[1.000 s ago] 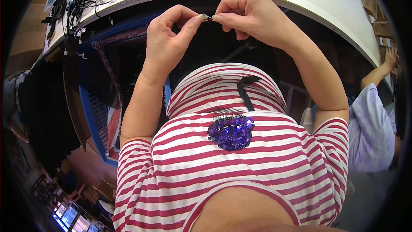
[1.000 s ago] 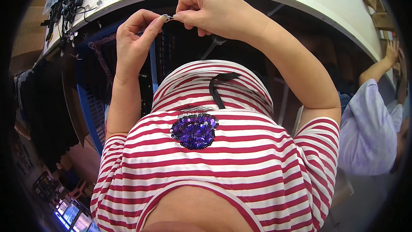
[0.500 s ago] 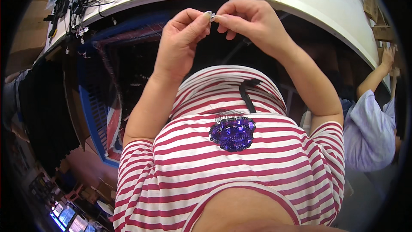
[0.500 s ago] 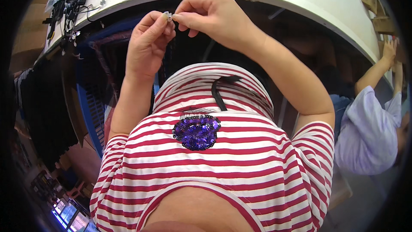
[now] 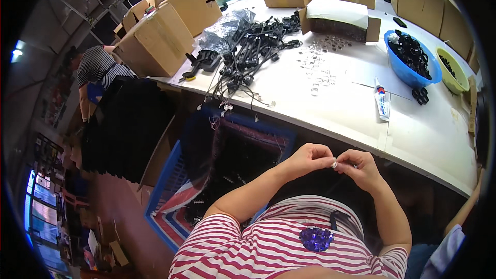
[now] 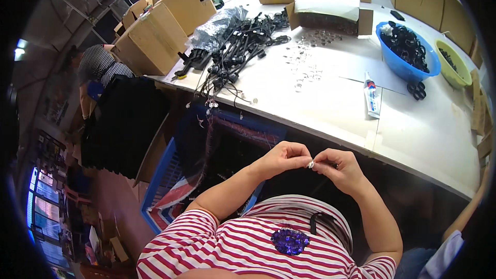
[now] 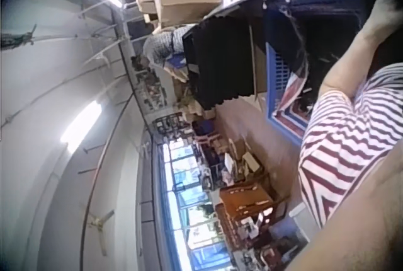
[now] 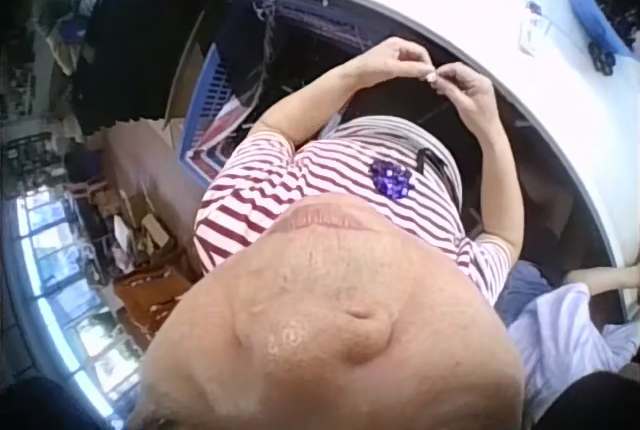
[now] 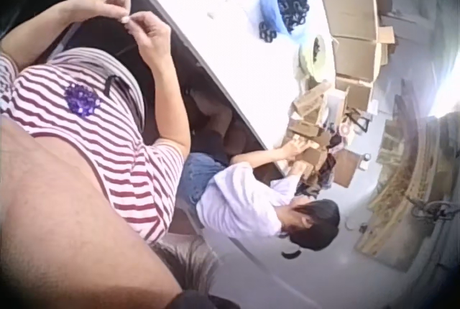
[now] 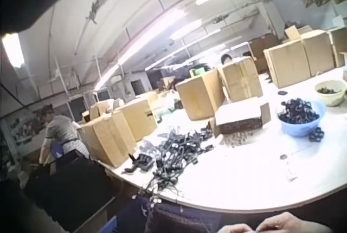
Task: The person assembles small electronic components by hand. They pick up a black cylindrical housing, apply glue from a tube into the opening, insert a small LED bulb, and then attach a black wire to the bulb. This process is repeated for multiple units on a white workbench.
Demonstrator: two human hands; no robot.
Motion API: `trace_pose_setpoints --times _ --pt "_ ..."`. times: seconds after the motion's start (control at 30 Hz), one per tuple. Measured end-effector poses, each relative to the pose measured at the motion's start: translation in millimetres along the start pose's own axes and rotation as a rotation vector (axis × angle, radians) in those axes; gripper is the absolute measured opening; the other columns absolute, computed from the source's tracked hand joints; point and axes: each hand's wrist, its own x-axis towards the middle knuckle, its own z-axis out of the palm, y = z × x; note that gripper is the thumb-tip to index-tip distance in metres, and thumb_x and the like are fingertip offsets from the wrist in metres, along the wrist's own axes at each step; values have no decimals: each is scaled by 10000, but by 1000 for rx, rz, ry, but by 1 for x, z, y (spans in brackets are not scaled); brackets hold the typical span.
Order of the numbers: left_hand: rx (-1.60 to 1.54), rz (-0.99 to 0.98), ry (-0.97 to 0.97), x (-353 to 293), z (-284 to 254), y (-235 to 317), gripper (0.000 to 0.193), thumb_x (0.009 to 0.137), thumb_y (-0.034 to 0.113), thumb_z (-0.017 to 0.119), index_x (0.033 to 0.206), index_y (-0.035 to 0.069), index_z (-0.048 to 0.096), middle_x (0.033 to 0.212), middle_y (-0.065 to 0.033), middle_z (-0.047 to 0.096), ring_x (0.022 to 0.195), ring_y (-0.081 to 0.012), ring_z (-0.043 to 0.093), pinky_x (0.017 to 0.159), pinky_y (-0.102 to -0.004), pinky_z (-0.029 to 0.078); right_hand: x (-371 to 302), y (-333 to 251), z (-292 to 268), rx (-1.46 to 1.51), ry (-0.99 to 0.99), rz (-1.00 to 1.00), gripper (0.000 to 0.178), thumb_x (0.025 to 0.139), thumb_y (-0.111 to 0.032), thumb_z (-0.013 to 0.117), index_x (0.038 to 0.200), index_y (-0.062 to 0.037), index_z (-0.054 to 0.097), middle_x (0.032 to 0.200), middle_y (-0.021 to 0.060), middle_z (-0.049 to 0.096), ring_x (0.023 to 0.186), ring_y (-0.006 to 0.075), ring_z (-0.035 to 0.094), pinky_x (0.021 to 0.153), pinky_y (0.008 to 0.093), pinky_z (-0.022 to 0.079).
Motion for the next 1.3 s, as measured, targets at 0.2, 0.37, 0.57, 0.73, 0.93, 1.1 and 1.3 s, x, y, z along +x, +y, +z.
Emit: trace_pose_setpoints --times 0.2,0.37,0.57,0.73,0.93,1.1,1.3 --pt "35 -39 -73 3 4 5 141 813 175 639 825 35 623 751 27 579 713 -25 496 641 -178 391 -6 1 -9 -127 -8 -22 91 784 -49 630 852 10 620 731 31 613 687 81 552 626 216 443" --pt "-65 -19 52 3 12 -10 117 815 148 633 800 34 612 755 16 591 715 -35 515 647 -182 406 -10 7 -10 -138 122 -147 91 768 -28 626 849 12 613 792 59 617 755 115 567 688 241 453" --pt "37 94 214 18 17 -8 91 774 129 647 760 43 621 719 13 583 676 -54 508 623 -202 408 -5 27 -16 -93 245 -256 86 795 -19 577 868 22 598 833 59 612 789 100 554 722 225 445" --pt "-117 107 240 9 24 -17 115 823 154 616 765 57 593 729 22 565 662 -45 452 632 -183 339 -14 29 -1 76 303 -207 136 814 -82 615 915 8 627 793 21 618 719 65 566 656 195 460" --pt "-144 109 254 13 18 -26 146 801 169 650 760 33 614 712 5 579 677 -56 496 664 -188 378 -15 34 1 -112 308 -295 176 812 -83 619 966 1 623 799 30 642 728 75 593 659 193 475" --pt "-164 124 263 12 17 -26 152 800 174 652 756 33 613 713 9 575 680 -52 496 665 -183 375 -11 31 9 -121 382 -228 171 809 -86 615 954 1 639 811 43 649 740 90 602 676 209 484" --pt "-166 121 288 11 15 -29 153 799 186 656 755 45 614 702 19 566 656 -43 474 629 -175 359 -11 28 9 -355 342 -368 143 776 -27 636 917 -3 642 821 67 648 740 119 613 665 220 492"
